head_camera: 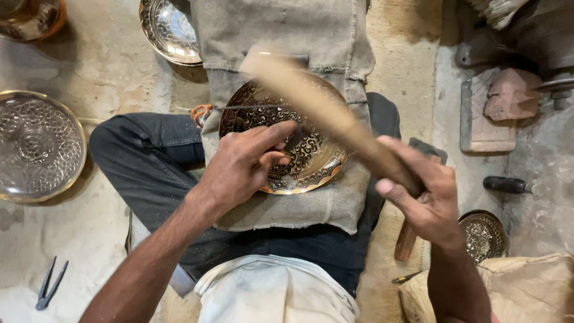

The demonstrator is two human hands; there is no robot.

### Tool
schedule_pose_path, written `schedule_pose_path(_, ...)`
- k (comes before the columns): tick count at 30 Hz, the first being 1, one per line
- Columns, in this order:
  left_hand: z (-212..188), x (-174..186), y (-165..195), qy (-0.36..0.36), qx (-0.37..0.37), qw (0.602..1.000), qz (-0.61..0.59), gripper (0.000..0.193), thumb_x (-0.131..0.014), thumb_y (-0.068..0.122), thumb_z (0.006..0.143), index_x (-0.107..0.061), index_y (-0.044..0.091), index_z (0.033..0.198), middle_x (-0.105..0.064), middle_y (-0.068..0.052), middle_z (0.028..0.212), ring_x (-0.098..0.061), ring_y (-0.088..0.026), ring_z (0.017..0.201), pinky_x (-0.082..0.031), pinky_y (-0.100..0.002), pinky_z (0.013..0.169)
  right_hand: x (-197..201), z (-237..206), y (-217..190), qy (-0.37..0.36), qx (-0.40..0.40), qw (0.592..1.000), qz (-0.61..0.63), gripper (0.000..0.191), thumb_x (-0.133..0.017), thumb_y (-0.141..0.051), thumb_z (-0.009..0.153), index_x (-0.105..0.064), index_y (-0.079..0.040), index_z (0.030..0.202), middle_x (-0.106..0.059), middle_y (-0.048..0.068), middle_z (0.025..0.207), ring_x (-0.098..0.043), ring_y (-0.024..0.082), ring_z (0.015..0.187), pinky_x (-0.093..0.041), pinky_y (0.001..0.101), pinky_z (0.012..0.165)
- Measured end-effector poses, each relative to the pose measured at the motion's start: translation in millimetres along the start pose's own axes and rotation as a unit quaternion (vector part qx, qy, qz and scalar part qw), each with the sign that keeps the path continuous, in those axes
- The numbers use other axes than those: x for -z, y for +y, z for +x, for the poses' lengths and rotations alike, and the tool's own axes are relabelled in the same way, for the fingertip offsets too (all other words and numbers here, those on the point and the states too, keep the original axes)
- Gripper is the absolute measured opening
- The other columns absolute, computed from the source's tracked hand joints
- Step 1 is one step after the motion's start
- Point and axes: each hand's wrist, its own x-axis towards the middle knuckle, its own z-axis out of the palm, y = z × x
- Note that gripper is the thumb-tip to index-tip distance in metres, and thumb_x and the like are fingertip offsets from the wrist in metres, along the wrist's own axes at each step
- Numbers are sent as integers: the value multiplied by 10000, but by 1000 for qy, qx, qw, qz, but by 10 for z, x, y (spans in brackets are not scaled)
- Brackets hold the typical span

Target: The person sits on the floor with an engraved brass plate resting on a cloth pad over their lap. They hold a punch against the plate's patterned surface with one hand and repeatedly strike it with a wooden mallet held in the other hand, repositioning the punch across the design to work the metal.

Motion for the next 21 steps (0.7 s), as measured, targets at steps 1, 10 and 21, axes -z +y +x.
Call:
schedule_pose_path(1,5,-3,2,3,-2,1000,-9,440,-709,-23,888,-610,36,1312,-735,-174,1025,-771,-266,880,-627,-387,735,8,-12,31,31,2,999,-16,507,-733,-202,1017,-559,-22,1459,-678,162,1201,-642,199,1046,-505,308,954)
schedule_pose_path(10,42,48,34,-7,-22,999,-45,538,-593,-154,824,-601,31,1330,-712,-185,1060,-765,-279,888,-649,-374,775,59,-129,58,-77,-51,995,25,564,-702,-231,982,-525,9,1461,-726,104,1107,-676,119,976,-544,264,853)
schedule_pose_path(21,70,75,55,-24,-7,1000,-3,489,-703,-22,870,-619,97,1337,-727,-145,1008,-747,-282,805,-595,-418,667,31,-300,252,-29,-71,997,26,554,-708,-280,990,-561,-14,1453,-652,98,991,-599,141,881,-507,263,773)
